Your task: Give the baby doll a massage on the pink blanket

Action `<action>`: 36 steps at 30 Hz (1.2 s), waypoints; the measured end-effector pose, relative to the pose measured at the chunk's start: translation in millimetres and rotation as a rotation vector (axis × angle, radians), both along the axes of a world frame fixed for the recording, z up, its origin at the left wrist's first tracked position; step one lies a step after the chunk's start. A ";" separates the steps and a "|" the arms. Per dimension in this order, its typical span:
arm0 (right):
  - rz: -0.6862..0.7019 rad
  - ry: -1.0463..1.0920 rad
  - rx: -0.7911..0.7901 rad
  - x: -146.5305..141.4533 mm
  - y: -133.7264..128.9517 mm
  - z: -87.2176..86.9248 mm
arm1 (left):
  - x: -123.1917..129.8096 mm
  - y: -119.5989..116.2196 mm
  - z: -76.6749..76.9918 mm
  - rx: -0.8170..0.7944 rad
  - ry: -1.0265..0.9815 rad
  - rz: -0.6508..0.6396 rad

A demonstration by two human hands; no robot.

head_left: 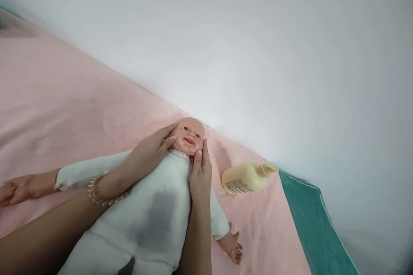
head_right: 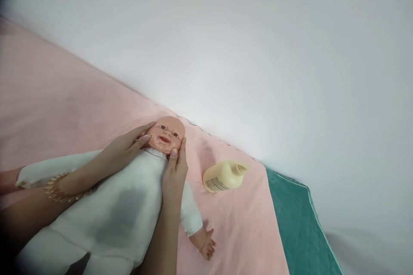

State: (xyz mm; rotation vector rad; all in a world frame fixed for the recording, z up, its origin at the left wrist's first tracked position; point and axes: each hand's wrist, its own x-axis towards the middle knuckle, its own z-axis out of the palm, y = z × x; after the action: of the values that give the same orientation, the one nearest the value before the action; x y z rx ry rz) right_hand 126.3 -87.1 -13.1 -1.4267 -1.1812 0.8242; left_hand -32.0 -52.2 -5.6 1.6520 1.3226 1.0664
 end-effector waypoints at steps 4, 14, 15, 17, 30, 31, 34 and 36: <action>-0.018 0.054 -0.040 -3.9 1.0 1.5 | -0.2 -2.4 4.5 -0.034 -0.010 -0.016; -0.030 0.009 -0.005 -8.5 1.8 2.4 | 0.0 -1.1 3.0 -0.059 -0.002 0.018; -0.035 -0.001 -0.002 -8.2 1.6 2.6 | -0.1 -1.7 3.4 -0.061 0.004 0.028; -0.042 -0.019 -0.001 -7.2 1.4 2.6 | -0.4 -2.5 3.9 -0.060 0.004 0.035; -0.027 -0.038 0.045 -0.7 4.7 -9.1 | 0.0 0.8 -1.9 -0.029 0.019 0.040; -0.025 -0.030 0.046 -0.8 4.6 -9.5 | 0.0 1.2 -2.5 -0.021 0.024 0.040; -0.033 -0.022 0.051 -1.5 4.1 -8.7 | 0.1 1.8 -3.0 0.004 0.040 0.039; -0.038 -0.025 0.050 -2.1 3.8 -7.1 | 0.1 1.2 -1.6 0.003 0.038 0.038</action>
State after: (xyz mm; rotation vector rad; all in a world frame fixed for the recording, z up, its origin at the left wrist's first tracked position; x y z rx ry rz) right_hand 124.3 -83.3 -20.2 -1.4180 -1.1820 0.7473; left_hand -31.8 -51.0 -7.2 1.6629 1.3821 1.0644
